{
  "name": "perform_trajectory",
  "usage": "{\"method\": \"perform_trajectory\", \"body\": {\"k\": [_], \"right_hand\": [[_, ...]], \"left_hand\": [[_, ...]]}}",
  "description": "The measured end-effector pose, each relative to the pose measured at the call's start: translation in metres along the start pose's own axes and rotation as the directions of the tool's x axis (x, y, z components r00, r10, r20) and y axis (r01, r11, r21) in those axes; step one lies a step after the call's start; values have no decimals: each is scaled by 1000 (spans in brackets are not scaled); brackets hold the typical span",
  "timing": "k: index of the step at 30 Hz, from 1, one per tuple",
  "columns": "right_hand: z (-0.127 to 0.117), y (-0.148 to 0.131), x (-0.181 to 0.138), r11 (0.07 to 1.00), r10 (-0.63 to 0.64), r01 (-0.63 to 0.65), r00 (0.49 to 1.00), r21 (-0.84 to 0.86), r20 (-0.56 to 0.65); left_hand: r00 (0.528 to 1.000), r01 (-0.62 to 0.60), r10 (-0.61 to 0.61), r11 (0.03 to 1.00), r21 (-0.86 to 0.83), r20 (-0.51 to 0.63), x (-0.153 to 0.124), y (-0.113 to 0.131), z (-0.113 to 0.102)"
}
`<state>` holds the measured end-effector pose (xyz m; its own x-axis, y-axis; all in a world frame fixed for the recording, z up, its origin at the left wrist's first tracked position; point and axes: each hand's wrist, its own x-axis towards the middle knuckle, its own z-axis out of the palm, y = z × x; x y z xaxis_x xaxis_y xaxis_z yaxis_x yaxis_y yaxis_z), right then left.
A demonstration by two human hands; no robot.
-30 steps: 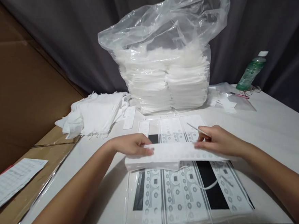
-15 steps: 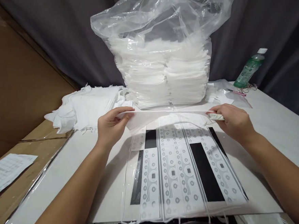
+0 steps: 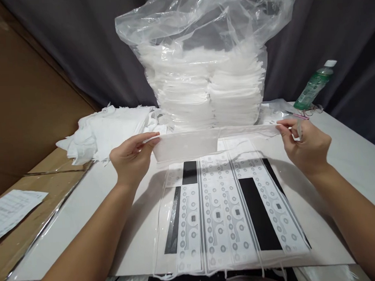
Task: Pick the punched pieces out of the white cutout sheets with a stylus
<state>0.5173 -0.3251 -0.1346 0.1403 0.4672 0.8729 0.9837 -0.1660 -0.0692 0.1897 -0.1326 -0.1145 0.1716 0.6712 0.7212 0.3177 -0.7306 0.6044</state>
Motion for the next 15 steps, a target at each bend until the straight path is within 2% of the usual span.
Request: {"method": "perform_trajectory", "body": {"k": [4, 7, 12, 15], "right_hand": [[-7, -7, 4, 996, -7, 10, 999, 94, -35], [-9, -7, 5, 988, 14, -4, 998, 152, -68], [-7, -4, 5, 985, 79, -61, 991, 161, -110], [-3, -6, 2, 947, 145, -136, 989, 292, -9]], "left_hand": [[971, -173, 188, 979, 104, -150, 3, 3, -7], [955, -236, 250, 966, 101, -157, 4, 2, -8], [994, -100, 104, 992, 79, -41, 0, 0, -5], [1000, -18, 17, 998, 66, 12, 6, 3, -10]]}}
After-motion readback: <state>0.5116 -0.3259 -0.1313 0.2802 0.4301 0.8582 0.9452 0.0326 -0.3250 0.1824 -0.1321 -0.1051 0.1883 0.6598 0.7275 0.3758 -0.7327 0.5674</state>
